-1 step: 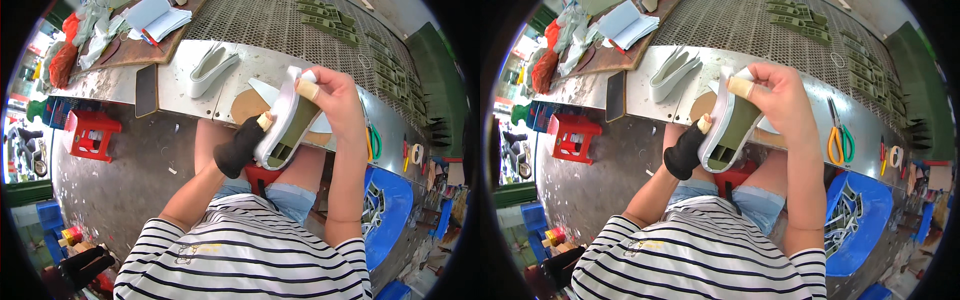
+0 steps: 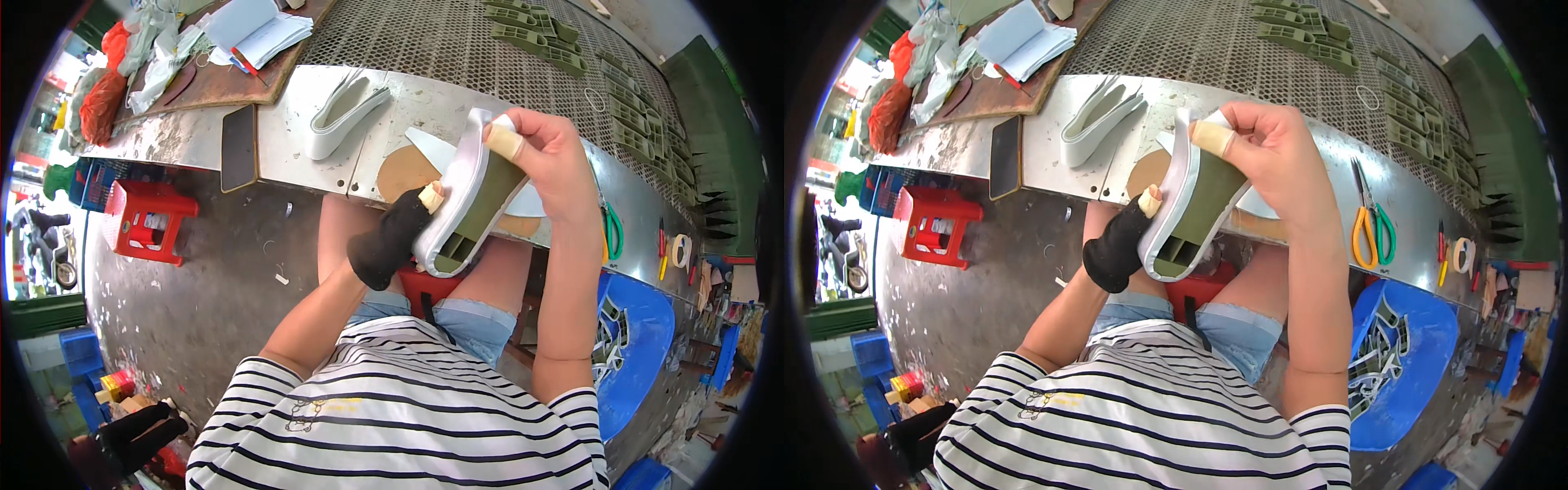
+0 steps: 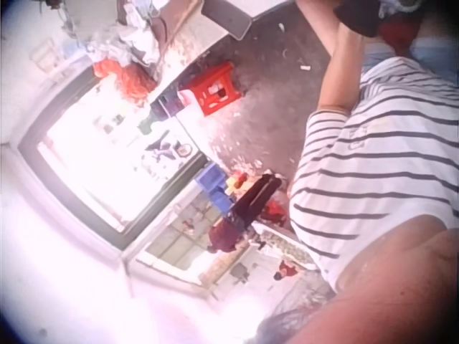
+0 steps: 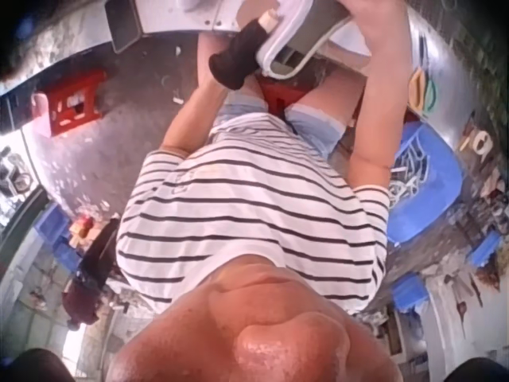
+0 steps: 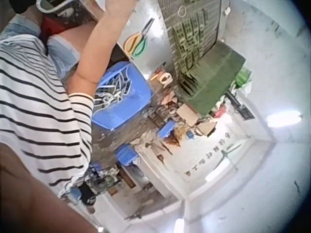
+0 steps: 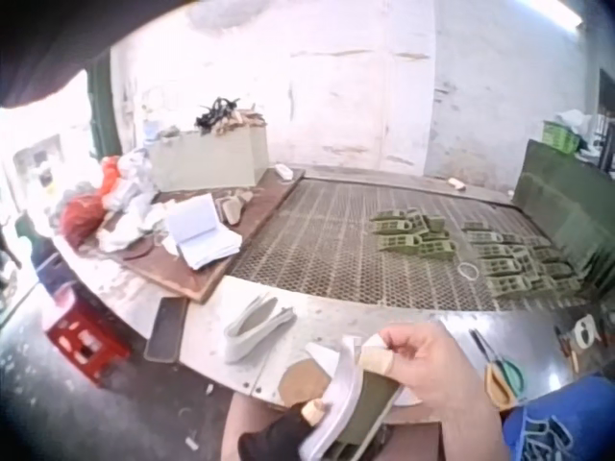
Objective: The recorder is applying a protective film or tape to white shoe components, ensuring smooth coverage and trimming edges as needed.
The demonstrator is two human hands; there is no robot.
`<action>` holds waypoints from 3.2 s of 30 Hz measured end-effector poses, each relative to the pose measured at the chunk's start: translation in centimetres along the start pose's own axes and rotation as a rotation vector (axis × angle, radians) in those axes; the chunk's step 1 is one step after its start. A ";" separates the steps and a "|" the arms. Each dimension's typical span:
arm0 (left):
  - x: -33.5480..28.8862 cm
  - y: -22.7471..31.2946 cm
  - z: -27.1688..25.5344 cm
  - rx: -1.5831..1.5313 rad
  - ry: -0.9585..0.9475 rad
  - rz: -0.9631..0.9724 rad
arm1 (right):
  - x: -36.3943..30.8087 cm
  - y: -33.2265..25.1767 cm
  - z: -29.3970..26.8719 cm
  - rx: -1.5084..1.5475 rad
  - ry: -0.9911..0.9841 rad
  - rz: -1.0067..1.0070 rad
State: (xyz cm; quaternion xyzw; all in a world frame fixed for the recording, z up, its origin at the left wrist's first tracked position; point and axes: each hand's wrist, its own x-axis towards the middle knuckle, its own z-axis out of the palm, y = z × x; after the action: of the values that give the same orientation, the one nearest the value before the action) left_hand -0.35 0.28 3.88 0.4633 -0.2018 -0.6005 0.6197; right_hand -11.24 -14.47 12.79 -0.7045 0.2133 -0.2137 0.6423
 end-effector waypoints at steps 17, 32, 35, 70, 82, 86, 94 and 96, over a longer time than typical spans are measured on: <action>1.3 4.3 -4.6 -0.103 -0.040 0.355 | -3.2 3.4 2.8 -0.056 0.520 -0.230; 3.1 2.6 -2.3 -0.041 0.042 0.554 | -3.6 4.3 5.7 0.054 0.270 -0.248; 2.9 3.0 -2.0 -0.417 -0.115 0.430 | -3.5 3.8 4.4 0.062 0.543 -0.212; 1.2 4.3 -1.7 0.303 0.021 0.034 | -4.6 5.7 4.1 -0.114 0.284 0.020; 1.1 3.1 -3.3 0.292 -0.094 0.210 | -5.7 8.0 2.9 0.174 0.302 0.022; 5.3 1.7 -2.9 -0.320 -0.187 0.191 | -6.5 8.8 4.2 0.070 0.186 0.085; 5.0 0.2 -1.3 0.162 0.042 0.377 | -2.8 6.3 3.2 -0.082 0.473 -0.144; 4.1 0.6 -0.1 0.141 0.088 0.284 | -2.7 6.2 3.4 -0.076 0.389 0.054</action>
State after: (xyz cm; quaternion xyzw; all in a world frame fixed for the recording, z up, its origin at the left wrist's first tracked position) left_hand 0.89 -3.59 3.02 0.4985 -0.2796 -0.4704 0.6723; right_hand -11.65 -10.70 6.29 -0.6677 0.3602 -0.3201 0.5674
